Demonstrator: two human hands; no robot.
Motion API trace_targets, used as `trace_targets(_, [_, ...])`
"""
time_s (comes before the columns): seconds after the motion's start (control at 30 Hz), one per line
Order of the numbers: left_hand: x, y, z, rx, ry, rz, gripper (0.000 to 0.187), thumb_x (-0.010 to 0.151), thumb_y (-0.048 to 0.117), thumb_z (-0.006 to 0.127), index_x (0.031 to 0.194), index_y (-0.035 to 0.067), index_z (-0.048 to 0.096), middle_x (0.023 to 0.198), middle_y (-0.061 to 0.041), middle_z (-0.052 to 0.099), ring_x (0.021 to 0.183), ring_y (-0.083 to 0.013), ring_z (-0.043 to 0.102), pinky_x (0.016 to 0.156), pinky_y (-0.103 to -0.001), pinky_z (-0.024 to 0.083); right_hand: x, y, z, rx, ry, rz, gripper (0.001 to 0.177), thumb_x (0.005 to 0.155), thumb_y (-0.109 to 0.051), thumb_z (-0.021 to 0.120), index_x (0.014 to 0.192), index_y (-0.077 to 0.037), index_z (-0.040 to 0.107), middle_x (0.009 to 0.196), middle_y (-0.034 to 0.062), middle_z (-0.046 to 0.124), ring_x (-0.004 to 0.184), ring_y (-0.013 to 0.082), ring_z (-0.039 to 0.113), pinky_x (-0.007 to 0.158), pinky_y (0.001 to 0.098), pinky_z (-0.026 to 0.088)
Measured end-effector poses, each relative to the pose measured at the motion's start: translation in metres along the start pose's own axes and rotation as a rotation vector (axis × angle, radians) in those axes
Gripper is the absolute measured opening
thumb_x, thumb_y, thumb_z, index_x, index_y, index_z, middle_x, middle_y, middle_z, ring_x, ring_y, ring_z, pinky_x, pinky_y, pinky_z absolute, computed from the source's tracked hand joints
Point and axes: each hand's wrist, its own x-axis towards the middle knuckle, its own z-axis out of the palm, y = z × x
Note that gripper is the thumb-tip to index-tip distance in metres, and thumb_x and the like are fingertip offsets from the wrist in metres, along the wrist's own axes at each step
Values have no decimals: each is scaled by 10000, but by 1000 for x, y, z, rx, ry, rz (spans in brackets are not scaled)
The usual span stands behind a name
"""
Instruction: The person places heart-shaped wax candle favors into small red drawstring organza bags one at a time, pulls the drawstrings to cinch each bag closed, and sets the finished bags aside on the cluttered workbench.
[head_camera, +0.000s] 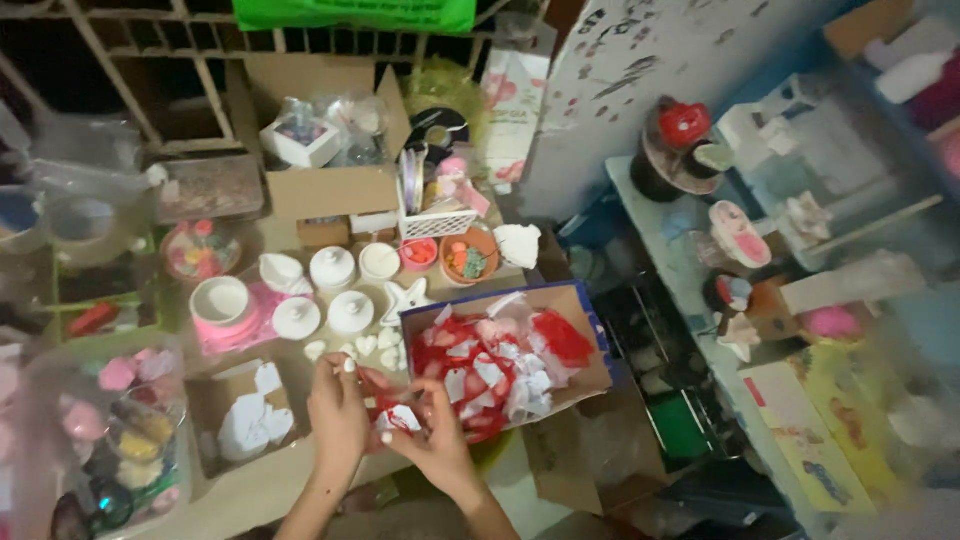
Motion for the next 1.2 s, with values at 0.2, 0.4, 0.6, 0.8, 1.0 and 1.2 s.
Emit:
trace_targets(0.2, [6,-24,19,-36,-173,277,181,1001,110,550,1149,22,493,1113,-166,743,1042,-214,710,899,-365,536,27,59,-70,-287,313,-160,297,859,9,718,1147,-18,654,1068,67,757,999,163,712,898,298,561])
trace_targets(0.4, [-3,-33,3,-30,-165,125,195,996,114,562,1159,20,508,1083,-144,745,1023,-218,735,937,-340,547,56,74,-200,-817,910,-432,57,865,-98,716,920,-82,709,968,127,754,918,279,722,871,408,570])
trace_targets(0.6, [-10,-32,-13,-189,-154,29,164,1000,49,519,1147,-16,491,1134,-186,709,1006,-254,719,902,-362,526,95,80,-279,-1525,664,180,171,800,-200,787,913,-78,750,876,202,733,847,412,707,786,540,527])
trace_targets(0.8, [-5,-50,-26,-307,-122,9,143,997,13,500,1137,-11,518,1145,-179,686,990,-272,699,847,-374,497,87,101,-291,-1332,771,-2,164,750,-151,799,894,-90,751,871,203,737,835,388,710,780,497,546])
trace_targets(1.0, [5,-63,-23,-126,-219,60,230,934,44,614,1150,-16,667,1208,-150,735,1071,-215,695,918,-361,527,78,47,-216,-525,788,-220,191,859,-66,815,995,-30,686,923,125,722,821,213,650,726,374,545])
trace_targets(1.2, [5,-18,-19,-425,-416,-130,525,831,78,723,1342,93,603,1175,-60,748,1034,-130,713,903,-312,552,54,44,-43,268,165,130,298,928,30,771,1217,10,702,953,96,658,760,171,564,617,291,463])
